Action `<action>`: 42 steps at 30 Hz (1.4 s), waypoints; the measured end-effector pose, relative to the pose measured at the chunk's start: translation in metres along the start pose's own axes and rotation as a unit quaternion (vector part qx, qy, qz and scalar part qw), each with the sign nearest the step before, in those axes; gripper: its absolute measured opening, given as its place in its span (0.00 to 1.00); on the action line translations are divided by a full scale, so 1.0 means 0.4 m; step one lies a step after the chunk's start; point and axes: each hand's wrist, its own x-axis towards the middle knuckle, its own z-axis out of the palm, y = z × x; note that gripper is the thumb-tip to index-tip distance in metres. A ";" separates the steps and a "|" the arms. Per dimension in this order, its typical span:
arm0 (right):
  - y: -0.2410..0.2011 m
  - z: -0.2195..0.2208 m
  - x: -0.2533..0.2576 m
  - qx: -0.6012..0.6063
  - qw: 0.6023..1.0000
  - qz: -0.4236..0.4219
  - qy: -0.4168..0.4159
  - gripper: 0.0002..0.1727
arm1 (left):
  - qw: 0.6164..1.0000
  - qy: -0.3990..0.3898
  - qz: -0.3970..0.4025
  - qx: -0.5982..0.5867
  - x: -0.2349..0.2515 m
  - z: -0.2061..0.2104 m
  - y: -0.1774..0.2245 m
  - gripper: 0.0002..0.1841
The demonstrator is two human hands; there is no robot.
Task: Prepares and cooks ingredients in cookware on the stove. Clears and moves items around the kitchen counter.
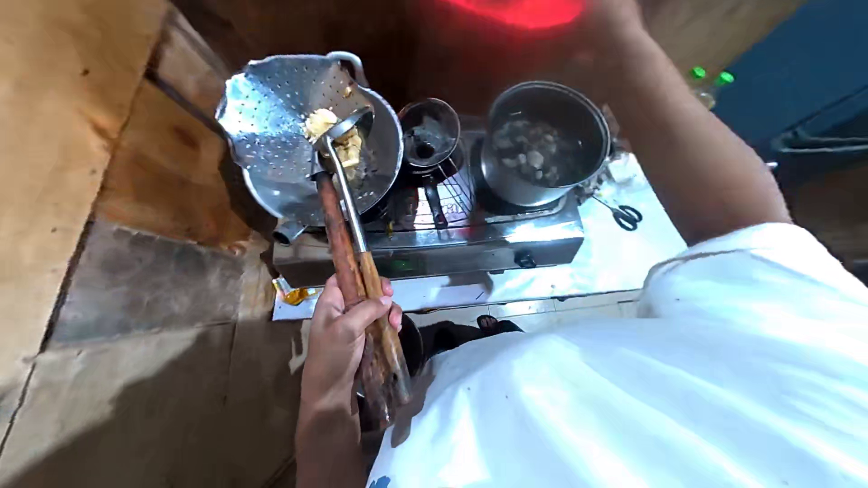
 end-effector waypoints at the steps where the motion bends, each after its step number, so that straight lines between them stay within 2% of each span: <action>1: 0.034 -0.081 -0.035 0.025 0.999 0.005 0.024 0.13 | 1.000 -0.025 0.005 -0.001 0.008 0.013 -0.001 0.18; 2: 0.063 -0.159 -0.075 0.064 0.997 0.004 0.046 0.11 | 0.998 -0.057 0.007 -0.006 0.017 0.030 -0.004 0.19; 4: 0.111 -0.300 -0.179 0.118 0.987 0.018 0.108 0.13 | 0.992 -0.124 0.004 -0.017 0.039 0.074 -0.017 0.20; 8: 0.248 -0.529 -0.394 0.134 0.957 0.082 0.244 0.11 | 0.974 -0.220 -0.037 -0.033 0.076 0.211 -0.050 0.19; 11: 0.372 -0.655 -0.525 0.122 0.943 0.109 0.291 0.16 | 0.961 -0.263 -0.073 -0.039 0.109 0.330 -0.096 0.19; 13: 0.450 -0.705 -0.593 0.111 0.930 0.142 0.321 0.17 | 0.960 -0.266 -0.092 -0.016 0.124 0.402 -0.138 0.21; 15: 0.523 -0.740 -0.643 0.112 0.926 0.167 0.320 0.22 | 0.961 -0.256 -0.103 0.014 0.139 0.461 -0.170 0.22; 19: 0.652 -0.745 -0.694 0.142 0.918 0.186 0.321 0.20 | 0.965 -0.236 -0.114 0.021 0.142 0.504 -0.215 0.18; 22: 0.760 -0.724 -0.709 0.176 0.915 0.207 0.299 0.17 | 0.937 -0.291 -0.132 -0.138 0.161 0.470 -0.259 0.20; 23: 0.801 -0.713 -0.713 0.186 0.914 0.216 0.288 0.16 | 0.918 -0.314 -0.144 -0.196 0.166 0.461 -0.277 0.22; 25: 0.874 -0.678 -0.715 0.206 0.910 0.239 0.268 0.17 | 0.871 -0.327 -0.170 -0.323 0.166 0.464 -0.320 0.38; 26: 0.903 -0.657 -0.717 0.213 0.907 0.252 0.261 0.18 | 0.850 -0.322 -0.174 -0.379 0.157 0.479 -0.340 0.45; 28: 0.947 -0.613 -0.729 0.222 0.901 0.274 0.253 0.17 | 0.829 -0.290 -0.175 -0.444 0.135 0.514 -0.367 0.51; 33: 1.035 -0.531 -0.744 0.239 0.884 0.335 0.222 0.14 | 0.865 -0.256 -0.153 -0.403 0.136 0.548 -0.402 0.56; 35: 1.048 -0.529 -0.741 0.149 0.901 0.359 0.191 0.19 | 0.865 -0.273 -0.133 -0.400 0.142 0.550 -0.414 0.57; 37: 1.012 -0.537 -0.728 -0.017 0.912 0.362 0.192 0.28 | 0.876 -0.268 -0.112 -0.386 0.145 0.562 -0.427 0.51; 39: 0.958 -0.540 -0.714 -0.113 0.909 0.336 0.217 0.43 | 0.917 -0.210 -0.091 -0.326 0.137 0.592 -0.430 0.35; 40: 0.930 -0.536 -0.706 -0.132 0.915 0.309 0.225 0.47 | 0.935 -0.189 -0.088 -0.288 0.135 0.606 -0.431 0.31; 42: 0.856 -0.519 -0.697 -0.094 0.951 0.232 0.180 0.47 | 0.948 -0.168 -0.084 -0.256 0.131 0.629 -0.441 0.23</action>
